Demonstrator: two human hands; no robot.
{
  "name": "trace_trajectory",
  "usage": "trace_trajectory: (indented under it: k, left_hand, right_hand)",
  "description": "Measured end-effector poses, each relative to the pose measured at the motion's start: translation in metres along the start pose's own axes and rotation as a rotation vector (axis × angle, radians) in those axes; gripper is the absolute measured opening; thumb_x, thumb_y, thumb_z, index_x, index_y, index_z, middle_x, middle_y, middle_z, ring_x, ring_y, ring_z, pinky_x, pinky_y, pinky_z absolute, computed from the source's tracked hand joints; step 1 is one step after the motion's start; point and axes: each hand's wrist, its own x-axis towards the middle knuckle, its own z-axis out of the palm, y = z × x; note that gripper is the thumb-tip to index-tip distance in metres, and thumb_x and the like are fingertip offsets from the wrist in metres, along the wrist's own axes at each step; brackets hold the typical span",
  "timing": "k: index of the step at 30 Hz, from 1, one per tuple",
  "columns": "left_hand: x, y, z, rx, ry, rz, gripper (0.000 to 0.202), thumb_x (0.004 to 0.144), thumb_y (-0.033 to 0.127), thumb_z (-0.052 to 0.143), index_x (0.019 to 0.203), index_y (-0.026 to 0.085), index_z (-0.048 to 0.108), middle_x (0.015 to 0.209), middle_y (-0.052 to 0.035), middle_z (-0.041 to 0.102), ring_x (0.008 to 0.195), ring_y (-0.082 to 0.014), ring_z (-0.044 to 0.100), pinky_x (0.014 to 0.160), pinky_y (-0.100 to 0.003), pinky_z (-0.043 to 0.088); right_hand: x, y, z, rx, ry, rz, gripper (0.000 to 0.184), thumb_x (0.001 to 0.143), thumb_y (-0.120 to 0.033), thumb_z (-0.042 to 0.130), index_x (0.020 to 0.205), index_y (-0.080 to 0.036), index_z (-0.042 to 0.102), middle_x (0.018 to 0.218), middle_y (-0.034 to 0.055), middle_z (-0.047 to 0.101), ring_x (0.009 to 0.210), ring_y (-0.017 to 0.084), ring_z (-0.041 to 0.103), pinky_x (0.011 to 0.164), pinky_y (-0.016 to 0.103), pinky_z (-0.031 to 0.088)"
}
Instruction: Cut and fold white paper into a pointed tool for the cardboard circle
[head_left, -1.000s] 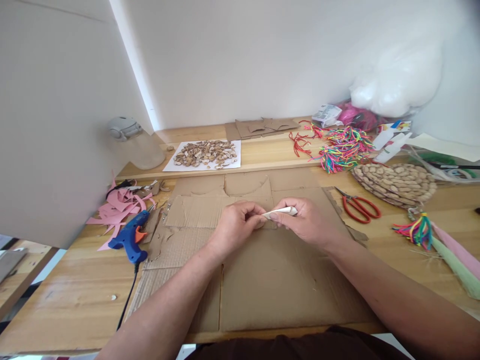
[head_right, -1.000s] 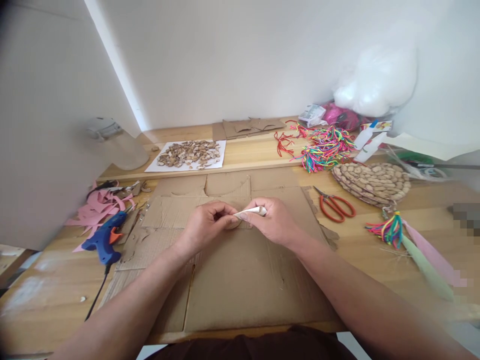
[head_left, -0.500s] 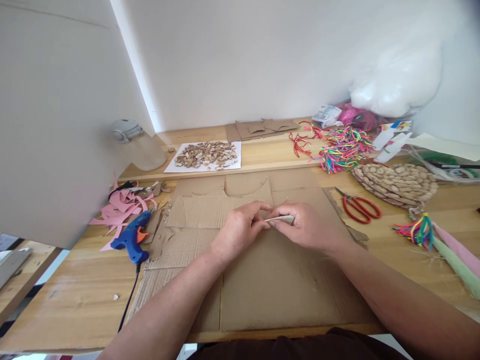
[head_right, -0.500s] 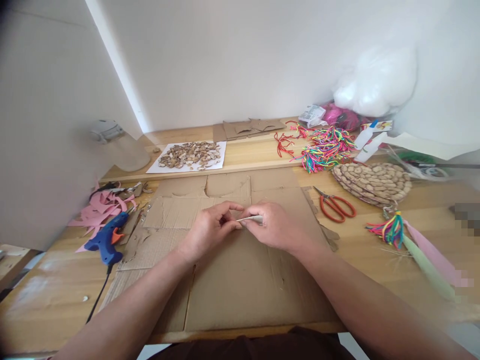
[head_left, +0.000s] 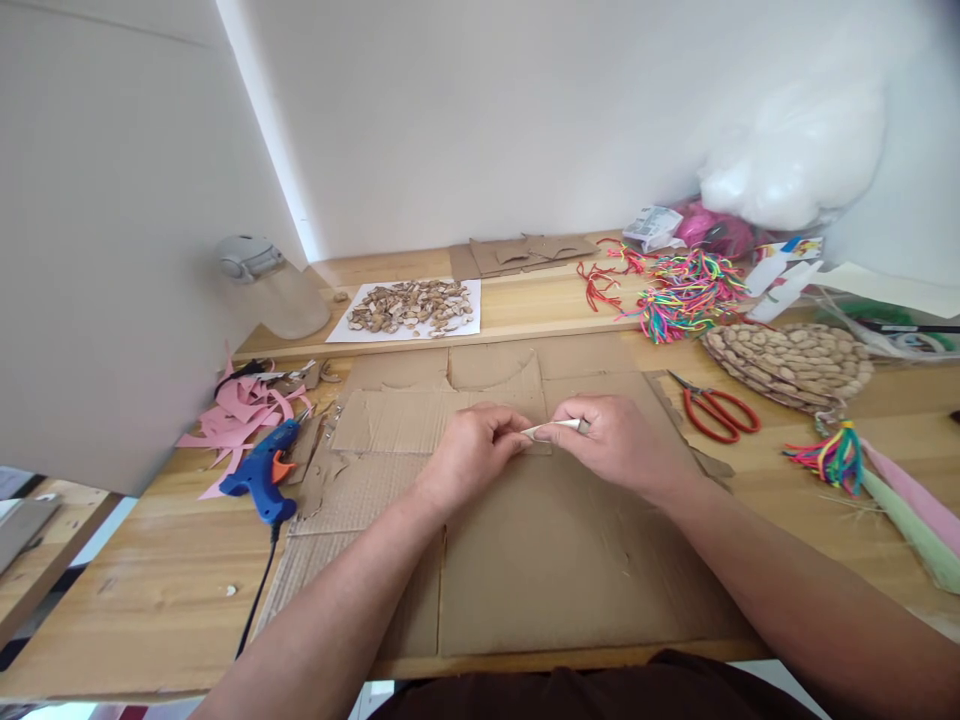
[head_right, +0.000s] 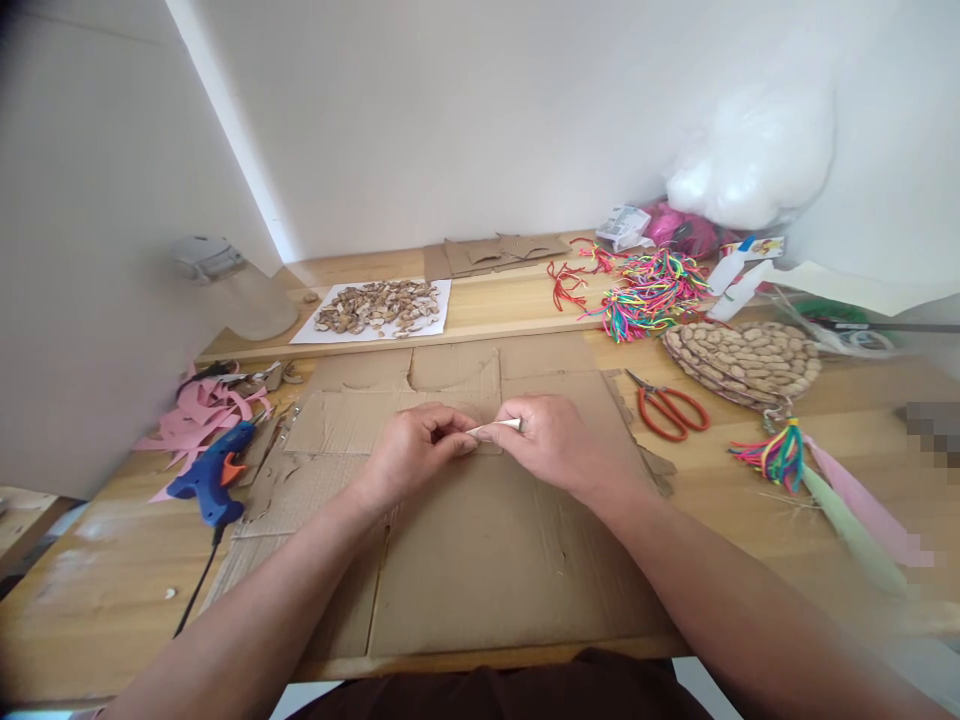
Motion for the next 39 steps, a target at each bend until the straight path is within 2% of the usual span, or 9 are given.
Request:
trace_trajectory:
  k: [5,9,13,18,23,30,33,35,39]
  left_hand:
    - [0.0,0.002,-0.003,0.008,-0.006,-0.035,0.01,0.083,0.018,0.063,0.076,0.019,0.071,0.076,0.0019,0.072,0.07,-0.0116,0.061,0.066,-0.022,0.043]
    - [-0.001,0.002,-0.003,-0.003,-0.02,-0.039,0.009,0.081,0.016,0.062,0.075,0.019,0.069,0.075,0.002,0.07,0.069,-0.0114,0.059,0.063,-0.022,0.041]
    - [-0.002,0.003,-0.001,-0.043,-0.015,-0.081,0.009,0.081,0.02,0.062,0.075,0.019,0.068,0.073,0.0022,0.069,0.066,-0.0113,0.057,0.061,-0.022,0.041]
    - [-0.001,0.004,0.0,-0.08,0.017,-0.126,0.01,0.081,0.022,0.063,0.075,0.019,0.07,0.069,0.0023,0.068,0.063,-0.0108,0.057,0.057,-0.02,0.039]
    - [0.0,0.005,-0.003,-0.078,-0.015,-0.149,0.013,0.083,0.027,0.063,0.075,0.019,0.07,0.07,0.0018,0.068,0.062,-0.0111,0.056,0.056,-0.021,0.038]
    - [-0.001,0.002,-0.003,0.079,0.013,-0.003,0.013,0.084,0.021,0.06,0.072,0.019,0.064,0.071,0.0014,0.066,0.067,-0.0127,0.057,0.064,-0.023,0.041]
    - [-0.001,0.001,-0.001,0.11,0.006,0.057,0.012,0.086,0.019,0.058,0.075,0.019,0.062,0.074,0.0006,0.065,0.07,-0.0133,0.058,0.066,-0.024,0.041]
    - [-0.002,0.001,0.0,0.107,0.004,0.068,0.012,0.087,0.019,0.058,0.075,0.019,0.062,0.074,0.0005,0.065,0.07,-0.0131,0.058,0.066,-0.024,0.041]
    - [-0.003,0.002,0.001,0.077,0.024,0.043,0.012,0.087,0.021,0.059,0.077,0.019,0.064,0.076,0.0004,0.066,0.072,-0.0134,0.059,0.067,-0.024,0.042]
  right_hand:
    - [0.001,0.001,0.003,0.071,-0.054,-0.018,0.037,0.093,-0.045,0.054,0.069,-0.018,0.063,0.059,-0.003,0.051,0.056,0.011,0.041,0.051,0.027,0.023]
    - [0.004,0.003,0.006,0.17,-0.123,-0.001,0.028,0.09,-0.046,0.059,0.081,-0.02,0.067,0.067,-0.0034,0.059,0.063,0.012,0.049,0.053,0.025,0.03]
    - [0.004,0.003,0.011,0.225,-0.076,0.026,0.03,0.088,-0.048,0.061,0.078,-0.02,0.067,0.067,-0.0032,0.06,0.063,0.012,0.05,0.054,0.024,0.031]
    - [0.006,0.005,0.011,0.31,-0.06,0.09,0.022,0.087,-0.039,0.061,0.082,-0.02,0.07,0.071,-0.0019,0.063,0.065,0.013,0.052,0.057,0.024,0.035]
    - [0.007,0.004,0.007,0.353,-0.052,0.165,0.021,0.083,-0.038,0.065,0.077,-0.019,0.069,0.066,-0.0024,0.059,0.06,0.012,0.048,0.052,0.023,0.032]
    - [0.008,0.008,0.011,0.365,-0.109,0.106,0.022,0.084,-0.041,0.064,0.087,-0.02,0.071,0.071,-0.0018,0.062,0.063,0.013,0.051,0.054,0.023,0.035]
    - [0.009,0.009,0.013,0.347,-0.12,0.076,0.025,0.084,-0.042,0.064,0.081,-0.018,0.071,0.067,-0.0016,0.06,0.063,0.013,0.05,0.055,0.023,0.034]
    - [0.008,0.009,0.014,0.331,-0.095,0.057,0.026,0.085,-0.04,0.063,0.074,-0.018,0.069,0.064,-0.0023,0.056,0.061,0.012,0.047,0.054,0.023,0.032]
    - [0.006,0.008,0.015,0.352,-0.066,0.077,0.023,0.085,-0.039,0.064,0.075,-0.018,0.069,0.065,-0.0026,0.056,0.061,0.012,0.046,0.054,0.023,0.031]
